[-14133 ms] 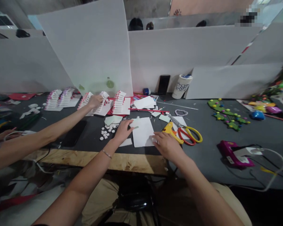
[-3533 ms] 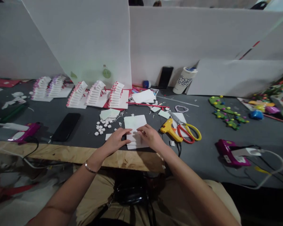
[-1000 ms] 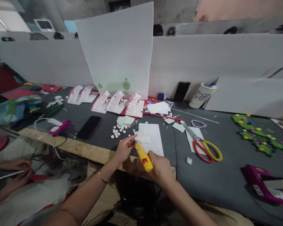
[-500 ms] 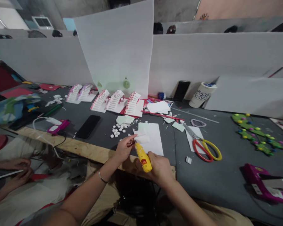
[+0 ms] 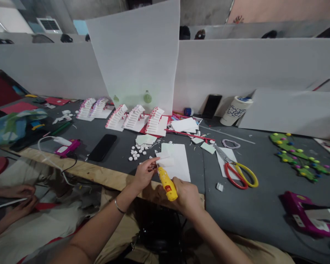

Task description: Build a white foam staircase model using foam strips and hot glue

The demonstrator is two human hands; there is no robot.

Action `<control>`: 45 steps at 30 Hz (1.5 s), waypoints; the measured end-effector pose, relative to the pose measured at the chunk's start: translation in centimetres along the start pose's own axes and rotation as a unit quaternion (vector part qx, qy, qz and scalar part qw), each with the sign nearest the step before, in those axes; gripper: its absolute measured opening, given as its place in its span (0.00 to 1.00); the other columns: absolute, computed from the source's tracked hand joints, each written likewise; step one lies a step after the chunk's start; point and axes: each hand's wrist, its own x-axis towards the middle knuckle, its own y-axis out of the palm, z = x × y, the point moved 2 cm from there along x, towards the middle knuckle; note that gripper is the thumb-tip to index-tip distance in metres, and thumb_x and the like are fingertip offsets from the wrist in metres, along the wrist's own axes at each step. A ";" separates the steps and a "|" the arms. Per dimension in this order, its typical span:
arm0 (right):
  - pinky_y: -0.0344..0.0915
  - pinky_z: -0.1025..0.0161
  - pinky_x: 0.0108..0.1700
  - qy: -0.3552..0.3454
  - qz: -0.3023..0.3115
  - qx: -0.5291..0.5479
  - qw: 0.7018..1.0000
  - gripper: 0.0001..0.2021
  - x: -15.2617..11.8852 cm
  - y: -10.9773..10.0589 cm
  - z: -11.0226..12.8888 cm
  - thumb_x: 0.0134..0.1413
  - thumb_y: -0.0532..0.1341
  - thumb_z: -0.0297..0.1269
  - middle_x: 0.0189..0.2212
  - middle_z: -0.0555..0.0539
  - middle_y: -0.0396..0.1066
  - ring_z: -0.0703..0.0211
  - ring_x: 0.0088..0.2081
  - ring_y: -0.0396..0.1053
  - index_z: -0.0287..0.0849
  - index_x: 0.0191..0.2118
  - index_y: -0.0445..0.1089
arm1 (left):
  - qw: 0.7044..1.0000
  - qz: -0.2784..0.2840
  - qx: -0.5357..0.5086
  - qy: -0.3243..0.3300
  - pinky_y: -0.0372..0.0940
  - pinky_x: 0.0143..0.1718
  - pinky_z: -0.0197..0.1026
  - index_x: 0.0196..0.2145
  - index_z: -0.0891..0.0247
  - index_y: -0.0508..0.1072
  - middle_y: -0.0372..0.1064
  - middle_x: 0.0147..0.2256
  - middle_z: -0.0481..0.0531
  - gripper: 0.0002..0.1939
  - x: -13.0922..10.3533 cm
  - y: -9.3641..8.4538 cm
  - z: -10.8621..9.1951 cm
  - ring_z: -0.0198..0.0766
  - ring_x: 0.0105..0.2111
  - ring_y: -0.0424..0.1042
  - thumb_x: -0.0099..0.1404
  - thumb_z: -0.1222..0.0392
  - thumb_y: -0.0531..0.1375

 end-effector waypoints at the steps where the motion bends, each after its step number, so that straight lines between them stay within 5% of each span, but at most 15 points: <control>1: 0.42 0.64 0.24 0.000 -0.002 0.001 1.000 0.15 0.0 0.0 0.0 0.60 0.52 0.47 0.18 0.50 0.69 0.60 0.19 0.67 0.44 0.28 0.61 | 1.000 -0.004 0.003 0.002 0.71 0.36 0.38 0.48 0.59 0.75 0.74 0.38 0.53 0.19 0.0 0.0 0.0 0.38 0.36 0.73 0.57 0.63 0.64; 24: 0.45 0.64 0.24 0.046 0.005 0.009 0.999 0.16 -0.1 -0.3 -1.0 0.57 0.56 0.51 0.18 0.49 0.70 0.59 0.18 0.66 0.46 0.26 0.61 | 1.000 -0.010 -0.013 0.014 0.71 0.33 0.36 0.49 0.61 0.75 0.73 0.36 0.52 0.19 0.1 0.1 0.6 0.35 0.31 0.73 0.59 0.57 0.63; 45: 0.47 0.64 0.24 0.055 -0.067 0.028 0.996 0.24 0.1 -1.9 -2.1 0.63 0.48 0.55 0.17 0.48 0.68 0.61 0.18 0.65 0.45 0.23 0.61 | 0.999 -0.029 -0.036 0.005 0.72 0.34 0.38 0.49 0.61 0.74 0.75 0.37 0.53 0.20 0.3 0.0 1.2 0.34 0.28 0.74 0.57 0.59 0.64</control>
